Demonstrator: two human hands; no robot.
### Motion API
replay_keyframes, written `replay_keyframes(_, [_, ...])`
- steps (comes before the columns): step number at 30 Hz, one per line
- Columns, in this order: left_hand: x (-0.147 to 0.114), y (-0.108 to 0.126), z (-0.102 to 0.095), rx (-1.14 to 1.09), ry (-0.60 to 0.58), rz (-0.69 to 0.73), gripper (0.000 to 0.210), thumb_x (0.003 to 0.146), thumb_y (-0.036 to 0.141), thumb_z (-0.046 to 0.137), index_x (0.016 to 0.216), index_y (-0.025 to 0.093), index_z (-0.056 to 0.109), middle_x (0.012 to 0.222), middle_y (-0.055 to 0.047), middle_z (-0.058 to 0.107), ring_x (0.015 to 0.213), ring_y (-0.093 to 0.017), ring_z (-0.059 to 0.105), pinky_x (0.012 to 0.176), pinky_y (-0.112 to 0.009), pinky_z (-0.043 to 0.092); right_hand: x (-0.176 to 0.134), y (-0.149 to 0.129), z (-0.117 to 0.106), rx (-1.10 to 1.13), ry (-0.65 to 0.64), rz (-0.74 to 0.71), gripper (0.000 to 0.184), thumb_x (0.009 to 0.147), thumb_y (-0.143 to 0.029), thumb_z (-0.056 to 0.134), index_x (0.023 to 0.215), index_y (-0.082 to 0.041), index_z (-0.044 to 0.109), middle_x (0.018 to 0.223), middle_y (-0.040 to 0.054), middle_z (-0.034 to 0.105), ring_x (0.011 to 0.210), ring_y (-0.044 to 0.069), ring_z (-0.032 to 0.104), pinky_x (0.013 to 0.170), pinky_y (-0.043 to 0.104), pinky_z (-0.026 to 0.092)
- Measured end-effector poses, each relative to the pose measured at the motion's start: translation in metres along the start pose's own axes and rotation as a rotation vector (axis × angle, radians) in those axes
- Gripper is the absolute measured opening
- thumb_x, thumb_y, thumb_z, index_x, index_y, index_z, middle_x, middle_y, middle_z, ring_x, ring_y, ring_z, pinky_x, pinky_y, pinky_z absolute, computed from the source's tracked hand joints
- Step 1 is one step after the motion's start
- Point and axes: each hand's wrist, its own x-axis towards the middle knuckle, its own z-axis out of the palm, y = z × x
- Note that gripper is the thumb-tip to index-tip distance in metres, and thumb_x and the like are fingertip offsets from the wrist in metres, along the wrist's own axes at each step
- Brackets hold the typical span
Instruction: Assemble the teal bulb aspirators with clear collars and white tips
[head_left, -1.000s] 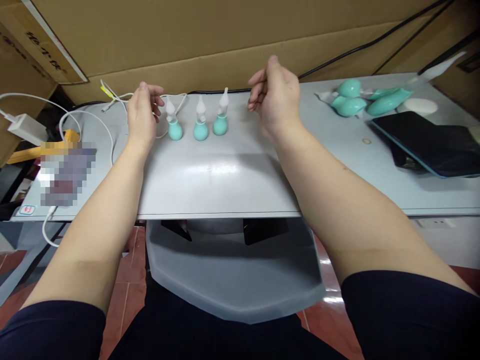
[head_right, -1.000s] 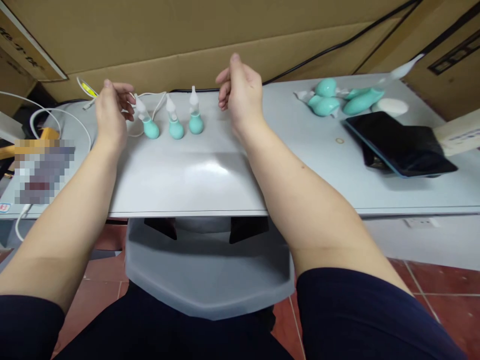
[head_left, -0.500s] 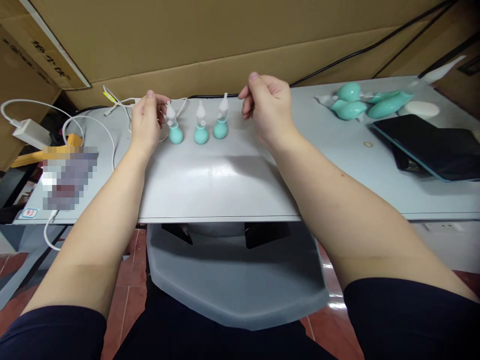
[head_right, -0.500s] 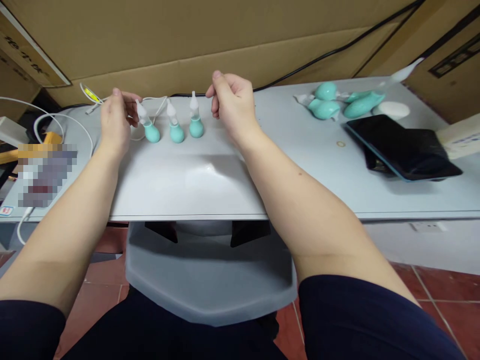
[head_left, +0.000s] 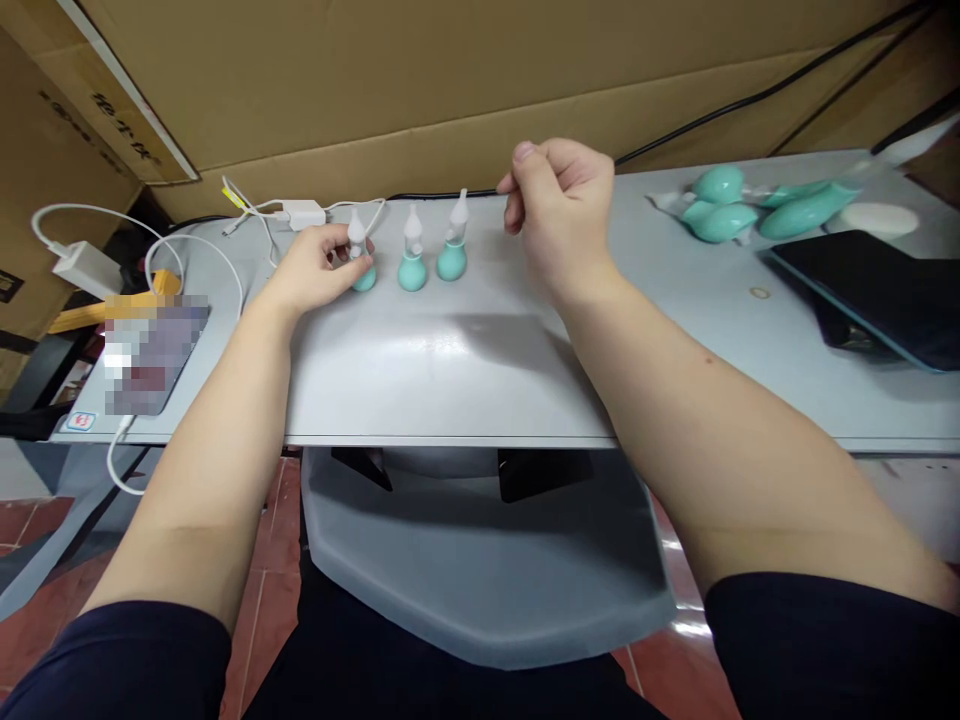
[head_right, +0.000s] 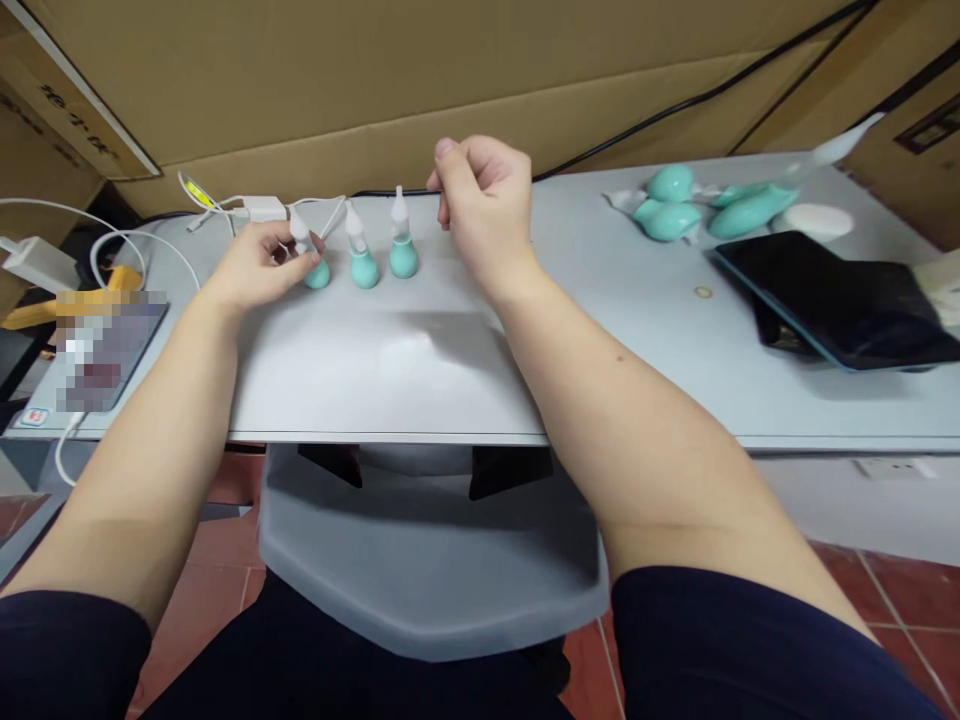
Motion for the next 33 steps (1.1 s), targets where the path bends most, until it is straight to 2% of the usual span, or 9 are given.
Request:
replay_keyframes(4, [0.005, -0.005, 0.006, -0.015, 0.264, 0.088, 0.027, 0.098, 0.054, 0.075, 0.099, 0.027, 0.079, 0.095, -0.006, 0.073, 0.091, -0.026, 0.07, 0.094, -0.044, 0.061, -0.016, -0.018, -0.001, -0.092, -0.048, -0.064, 0.046, 0.107, -0.057, 0.083, 0.074, -0.033, 0.062, 0.072, 0.0046, 0.065, 0.073, 0.027, 0.063, 0.068, 0.044, 0.053])
replay_keyframes(7, [0.006, -0.001, 0.009, -0.059, 0.405, 0.17, 0.041, 0.102, 0.071, 0.07, 0.103, 0.03, 0.08, 0.098, -0.008, 0.069, 0.098, -0.03, 0.072, 0.106, -0.051, 0.061, -0.032, -0.031, 0.005, 0.013, -0.158, -0.091, 0.034, 0.099, -0.055, 0.095, 0.092, -0.034, 0.07, 0.076, 0.0031, 0.065, 0.076, 0.027, 0.065, 0.066, 0.042, 0.055])
replay_keyframes(10, [0.002, 0.012, 0.012, -0.042, 0.294, 0.243, 0.045, 0.098, 0.075, 0.077, 0.103, 0.031, 0.083, 0.097, -0.009, 0.068, 0.1, -0.032, 0.072, 0.109, -0.053, 0.06, -0.044, -0.037, 0.019, 0.134, -0.326, 0.002, 0.048, 0.087, -0.049, 0.107, 0.114, -0.033, 0.07, 0.081, 0.0001, 0.067, 0.071, 0.024, 0.065, 0.057, 0.037, 0.051])
replay_keyframes(12, [-0.001, 0.021, 0.014, -0.018, 0.2, 0.28, 0.041, 0.095, 0.07, 0.081, 0.101, 0.03, 0.084, 0.098, -0.01, 0.072, 0.1, -0.032, 0.072, 0.105, -0.051, 0.061, -0.05, -0.036, 0.031, 0.164, -0.413, 0.066, 0.057, 0.083, -0.048, 0.11, 0.118, -0.032, 0.07, 0.087, 0.0004, 0.069, 0.073, 0.023, 0.066, 0.055, 0.034, 0.048])
replay_keyframes(15, [-0.003, 0.027, 0.015, 0.009, 0.134, 0.331, 0.028, 0.094, 0.056, 0.08, 0.098, 0.028, 0.083, 0.095, -0.009, 0.076, 0.093, -0.03, 0.072, 0.095, -0.048, 0.06, -0.054, -0.03, 0.043, 0.164, -0.457, 0.103, 0.048, 0.088, -0.053, 0.105, 0.112, -0.029, 0.072, 0.098, 0.0036, 0.072, 0.08, 0.024, 0.068, 0.057, 0.033, 0.05])
replay_keyframes(18, [-0.004, 0.028, 0.016, 0.027, 0.104, 0.329, 0.017, 0.092, 0.044, 0.077, 0.091, 0.028, 0.078, 0.085, -0.007, 0.074, 0.09, -0.03, 0.07, 0.093, -0.049, 0.057, -0.057, -0.022, 0.048, 0.139, -0.417, 0.076, 0.035, 0.096, -0.053, 0.098, 0.102, -0.028, 0.074, 0.098, 0.0044, 0.071, 0.081, 0.024, 0.065, 0.061, 0.034, 0.054])
replay_keyframes(23, [-0.007, 0.035, 0.014, 0.013, -0.006, 0.309, 0.022, 0.093, 0.041, 0.075, 0.08, 0.026, 0.066, 0.077, -0.004, 0.067, 0.081, -0.027, 0.065, 0.079, -0.043, 0.051, -0.053, -0.017, 0.043, 0.116, -0.446, 0.047, 0.025, 0.1, -0.045, 0.095, 0.096, -0.026, 0.079, 0.086, 0.0023, 0.07, 0.069, 0.02, 0.057, 0.059, 0.033, 0.052])
replay_keyframes(27, [-0.01, 0.045, 0.012, -0.067, -0.06, 0.285, 0.034, 0.103, 0.051, 0.078, 0.082, 0.025, 0.071, 0.076, -0.002, 0.066, 0.071, -0.021, 0.061, 0.067, -0.038, 0.042, -0.044, -0.027, 0.035, 0.182, -0.52, 0.127, 0.03, 0.096, -0.045, 0.1, 0.092, -0.025, 0.077, 0.082, 0.0028, 0.071, 0.065, 0.019, 0.059, 0.056, 0.033, 0.053])
replay_keyframes(33, [-0.011, 0.051, 0.007, -0.154, -0.105, 0.233, 0.056, 0.101, 0.081, 0.08, 0.094, 0.026, 0.083, 0.091, -0.006, 0.08, 0.085, -0.026, 0.071, 0.078, -0.041, 0.053, -0.038, -0.037, 0.032, 0.267, -0.537, 0.217, 0.036, 0.093, -0.045, 0.104, 0.086, -0.024, 0.076, 0.073, 0.0032, 0.07, 0.063, 0.019, 0.061, 0.051, 0.032, 0.052])
